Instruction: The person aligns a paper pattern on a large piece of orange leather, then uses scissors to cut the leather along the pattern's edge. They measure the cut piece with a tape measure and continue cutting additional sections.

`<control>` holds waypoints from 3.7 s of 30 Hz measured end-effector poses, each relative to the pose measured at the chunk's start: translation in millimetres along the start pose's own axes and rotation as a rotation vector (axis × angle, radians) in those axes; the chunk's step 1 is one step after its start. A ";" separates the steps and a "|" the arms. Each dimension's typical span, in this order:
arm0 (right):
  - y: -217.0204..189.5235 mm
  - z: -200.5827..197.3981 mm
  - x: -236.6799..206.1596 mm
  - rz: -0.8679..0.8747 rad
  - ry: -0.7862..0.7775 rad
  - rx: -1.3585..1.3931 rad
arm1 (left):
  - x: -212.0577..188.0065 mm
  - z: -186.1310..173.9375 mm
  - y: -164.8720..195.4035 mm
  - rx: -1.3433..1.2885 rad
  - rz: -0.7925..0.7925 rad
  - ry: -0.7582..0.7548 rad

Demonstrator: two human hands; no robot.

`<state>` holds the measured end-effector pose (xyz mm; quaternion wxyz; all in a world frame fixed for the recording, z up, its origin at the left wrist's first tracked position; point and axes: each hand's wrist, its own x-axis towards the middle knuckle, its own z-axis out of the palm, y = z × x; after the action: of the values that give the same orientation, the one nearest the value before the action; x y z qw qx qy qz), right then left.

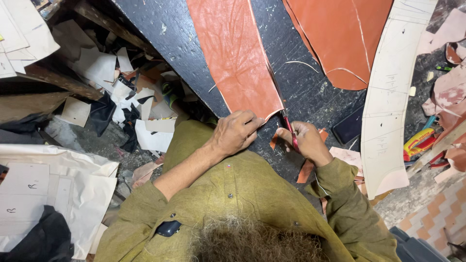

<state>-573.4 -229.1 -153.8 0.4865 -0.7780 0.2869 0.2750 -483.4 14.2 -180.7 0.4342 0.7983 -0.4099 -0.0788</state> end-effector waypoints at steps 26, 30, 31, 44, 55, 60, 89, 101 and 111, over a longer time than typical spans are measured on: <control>-65.4 2.0 45.9 -0.058 0.075 -0.057 | -6.3 2.9 -0.4 -0.046 0.074 0.016; -74.2 3.7 54.1 -0.042 0.115 -0.153 | -6.0 2.6 -2.4 -0.049 0.087 0.026; -74.6 5.0 53.0 -0.049 0.093 -0.082 | -5.5 2.7 -2.8 -0.055 0.080 0.026; -25.1 0.9 23.2 -0.003 0.214 0.323 | 61.9 -16.8 -17.1 0.108 -0.128 0.240; -3.1 5.9 3.9 -0.082 -0.050 0.317 | 83.7 11.6 -53.5 0.026 -0.184 0.452; -15.0 8.1 12.8 -0.066 0.044 0.363 | 82.3 -0.6 -53.7 -0.044 -0.123 0.477; -96.3 11.1 73.5 -0.103 0.090 0.106 | 78.9 -7.7 -58.3 -0.215 -0.065 0.487; -118.0 16.4 89.1 -0.120 0.071 0.095 | 78.4 -13.5 -58.9 -0.271 -0.033 0.542; -135.6 19.5 96.8 -0.084 0.092 0.167 | 78.7 -14.6 -63.9 -0.328 -0.071 0.520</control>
<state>-413.3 -179.5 -148.3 0.5473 -0.7579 0.2979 0.1934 -387.6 -15.1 -202.1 0.6443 0.7250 -0.2386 0.0479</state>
